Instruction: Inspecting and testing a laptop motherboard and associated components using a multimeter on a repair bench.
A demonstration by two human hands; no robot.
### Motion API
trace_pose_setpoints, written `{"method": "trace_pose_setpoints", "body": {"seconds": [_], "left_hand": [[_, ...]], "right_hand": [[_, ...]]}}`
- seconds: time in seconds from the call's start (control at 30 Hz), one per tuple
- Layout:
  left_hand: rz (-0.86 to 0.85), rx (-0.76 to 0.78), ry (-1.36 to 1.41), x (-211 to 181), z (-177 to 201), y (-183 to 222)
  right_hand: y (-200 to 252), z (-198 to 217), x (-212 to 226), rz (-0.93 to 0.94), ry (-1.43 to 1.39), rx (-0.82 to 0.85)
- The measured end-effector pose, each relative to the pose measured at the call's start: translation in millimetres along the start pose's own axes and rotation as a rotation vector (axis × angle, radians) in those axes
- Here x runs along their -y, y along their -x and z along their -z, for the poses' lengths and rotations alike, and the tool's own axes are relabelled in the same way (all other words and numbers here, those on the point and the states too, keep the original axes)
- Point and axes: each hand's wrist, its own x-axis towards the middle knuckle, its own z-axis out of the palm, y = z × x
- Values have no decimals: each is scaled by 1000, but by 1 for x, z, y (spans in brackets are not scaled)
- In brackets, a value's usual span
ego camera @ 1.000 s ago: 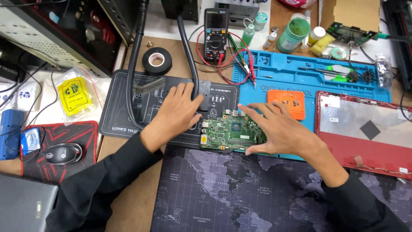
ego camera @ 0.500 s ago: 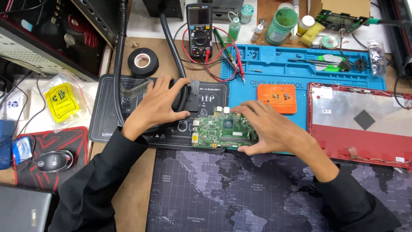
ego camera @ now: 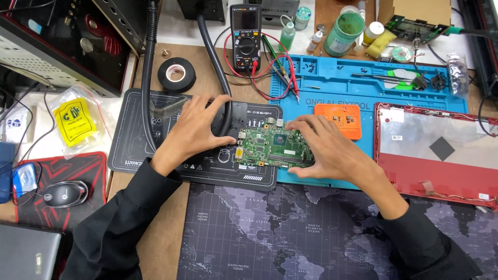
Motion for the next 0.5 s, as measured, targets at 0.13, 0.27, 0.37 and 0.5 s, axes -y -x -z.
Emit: {"method": "trace_pose_setpoints", "body": {"seconds": [0.13, 0.27, 0.37, 0.5], "left_hand": [[-60, -11, 1, 5, -2, 12], [-136, -47, 70, 15, -6, 15], [-152, -75, 132, 15, -7, 20], [-176, -93, 277, 22, -9, 21]], "right_hand": [[-3, -4, -3, -11, 2, -14], [-6, -8, -4, 7, -15, -56], [-5, -11, -6, 35, -33, -78], [-3, -12, -1, 50, -89, -72]]}}
